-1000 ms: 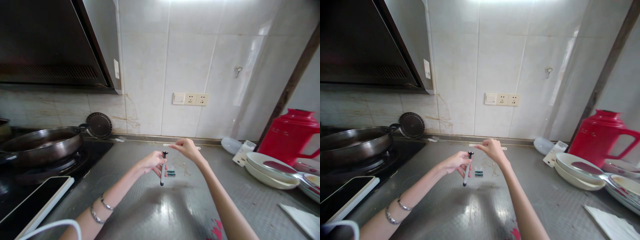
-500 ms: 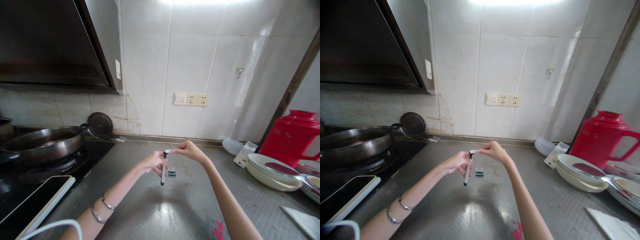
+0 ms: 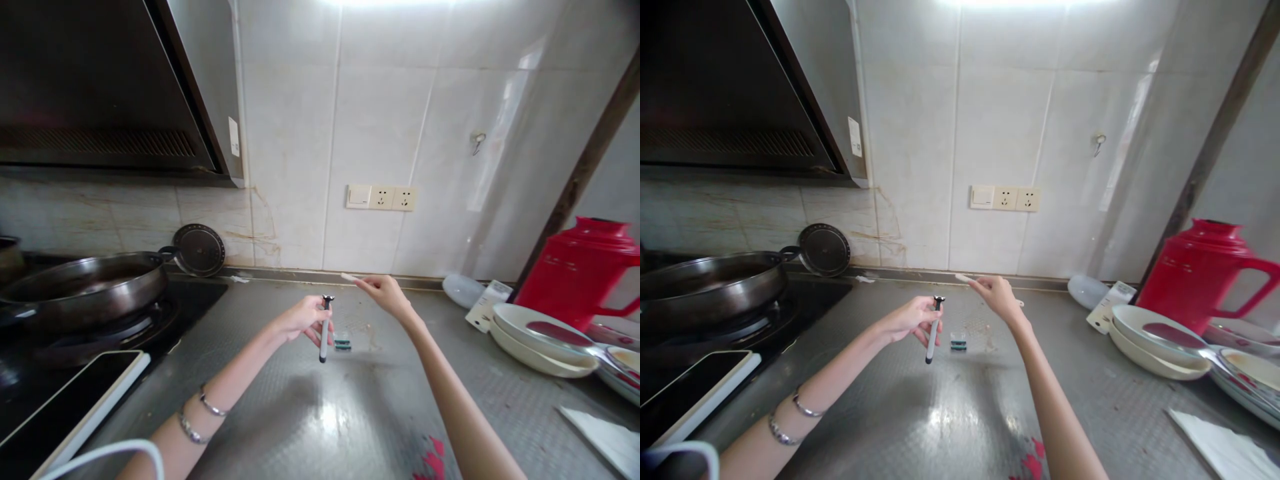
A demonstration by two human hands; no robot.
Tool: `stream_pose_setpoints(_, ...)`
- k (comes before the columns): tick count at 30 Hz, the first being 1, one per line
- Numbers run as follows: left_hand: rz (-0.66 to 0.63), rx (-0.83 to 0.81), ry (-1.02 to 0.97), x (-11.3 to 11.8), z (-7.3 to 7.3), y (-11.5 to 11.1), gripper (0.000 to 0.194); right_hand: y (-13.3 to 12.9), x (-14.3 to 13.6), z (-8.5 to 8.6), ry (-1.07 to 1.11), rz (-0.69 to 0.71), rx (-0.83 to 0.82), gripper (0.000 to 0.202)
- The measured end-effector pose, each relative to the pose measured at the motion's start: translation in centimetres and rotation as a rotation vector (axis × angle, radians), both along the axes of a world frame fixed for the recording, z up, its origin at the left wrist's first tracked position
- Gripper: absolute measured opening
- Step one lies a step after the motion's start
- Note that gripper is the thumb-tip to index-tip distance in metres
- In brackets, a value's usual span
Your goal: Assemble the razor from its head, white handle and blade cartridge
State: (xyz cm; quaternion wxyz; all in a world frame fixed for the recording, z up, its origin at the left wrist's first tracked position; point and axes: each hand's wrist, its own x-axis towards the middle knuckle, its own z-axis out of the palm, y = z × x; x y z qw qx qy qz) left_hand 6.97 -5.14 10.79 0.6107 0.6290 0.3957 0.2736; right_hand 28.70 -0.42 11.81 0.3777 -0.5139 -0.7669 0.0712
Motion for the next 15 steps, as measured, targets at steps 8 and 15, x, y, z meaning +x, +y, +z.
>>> stream_pose_setpoints(8,0.063,0.079,-0.031,-1.8,1.6,0.3,0.028,-0.4,-0.7,0.3,-0.031,0.099,0.13,0.031)
stream_pose_setpoints(15,0.086,0.13,-0.082,-3.2,3.2,-0.2,0.027,-0.9,-1.8,0.4,-0.023,-0.024,-0.001,0.041)
